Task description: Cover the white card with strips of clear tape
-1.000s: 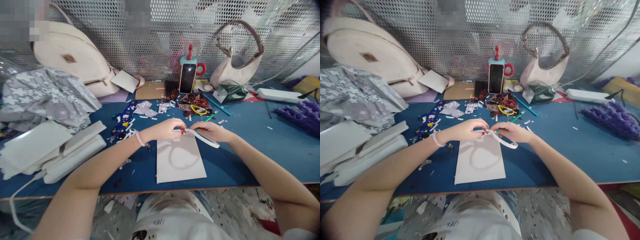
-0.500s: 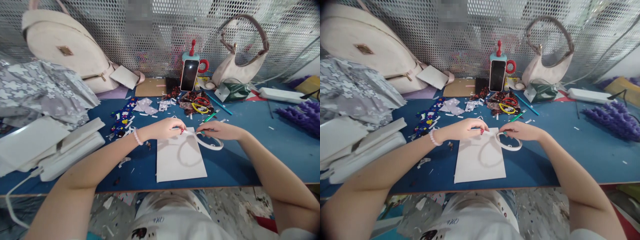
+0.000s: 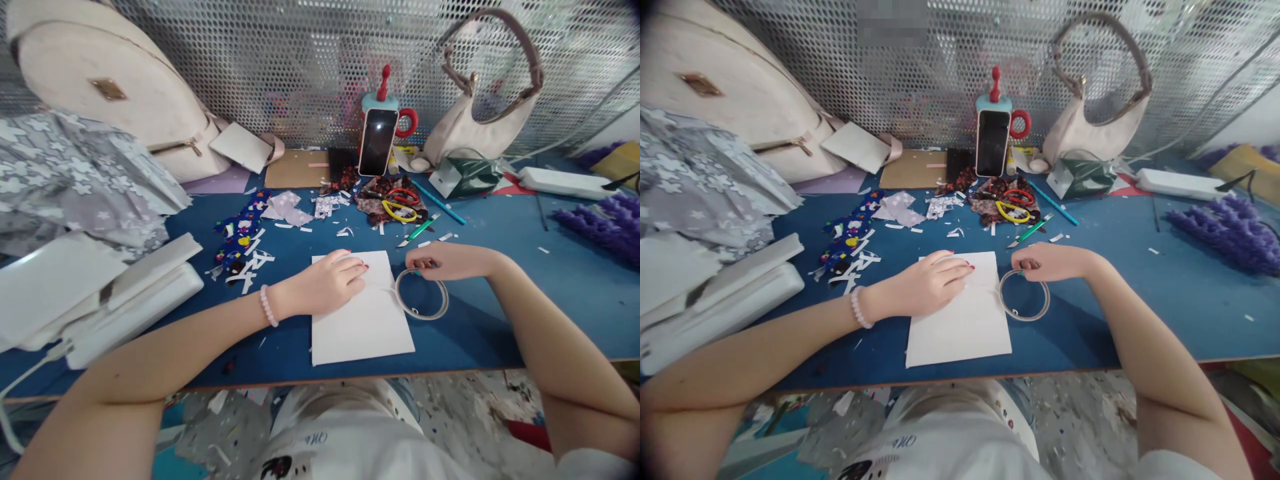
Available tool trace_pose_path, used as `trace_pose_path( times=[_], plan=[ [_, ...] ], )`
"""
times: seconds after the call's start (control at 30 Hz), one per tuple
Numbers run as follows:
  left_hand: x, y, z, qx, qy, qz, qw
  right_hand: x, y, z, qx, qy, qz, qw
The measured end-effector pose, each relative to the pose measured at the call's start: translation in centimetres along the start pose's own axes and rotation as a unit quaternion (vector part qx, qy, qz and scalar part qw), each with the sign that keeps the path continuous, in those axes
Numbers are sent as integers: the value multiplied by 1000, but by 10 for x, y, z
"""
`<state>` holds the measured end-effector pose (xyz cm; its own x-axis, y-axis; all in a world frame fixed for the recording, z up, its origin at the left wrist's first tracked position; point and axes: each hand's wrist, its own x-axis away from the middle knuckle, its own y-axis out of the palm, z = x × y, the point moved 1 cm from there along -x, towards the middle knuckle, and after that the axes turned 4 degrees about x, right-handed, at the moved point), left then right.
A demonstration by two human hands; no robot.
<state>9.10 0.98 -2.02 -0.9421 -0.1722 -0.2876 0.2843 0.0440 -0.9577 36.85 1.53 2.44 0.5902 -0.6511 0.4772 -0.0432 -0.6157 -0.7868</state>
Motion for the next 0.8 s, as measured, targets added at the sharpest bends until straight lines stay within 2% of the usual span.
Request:
trace_pose_path(
  times=[0.13,0.23,0.33,0.5,0.6,0.8],
  plan=[
    [0,-1,1,-27,2,18,999,-1,1,-4,44,14,2,999],
    [0,1,1,-39,6,27,999,-3,3,-7,91,24,36,995],
    [1,2,0,-45,12,35,998,-6,6,-9,126,0,106,986],
    [3,1,0,-45,19,52,997,-16,17,-14,142,-86,224,960],
    [6,0,0,-42,24,61,997,-22,24,-20,169,-111,233,951],
    [7,0,0,-30,26,67,997,-26,26,-28,204,-125,209,948]
  ],
)
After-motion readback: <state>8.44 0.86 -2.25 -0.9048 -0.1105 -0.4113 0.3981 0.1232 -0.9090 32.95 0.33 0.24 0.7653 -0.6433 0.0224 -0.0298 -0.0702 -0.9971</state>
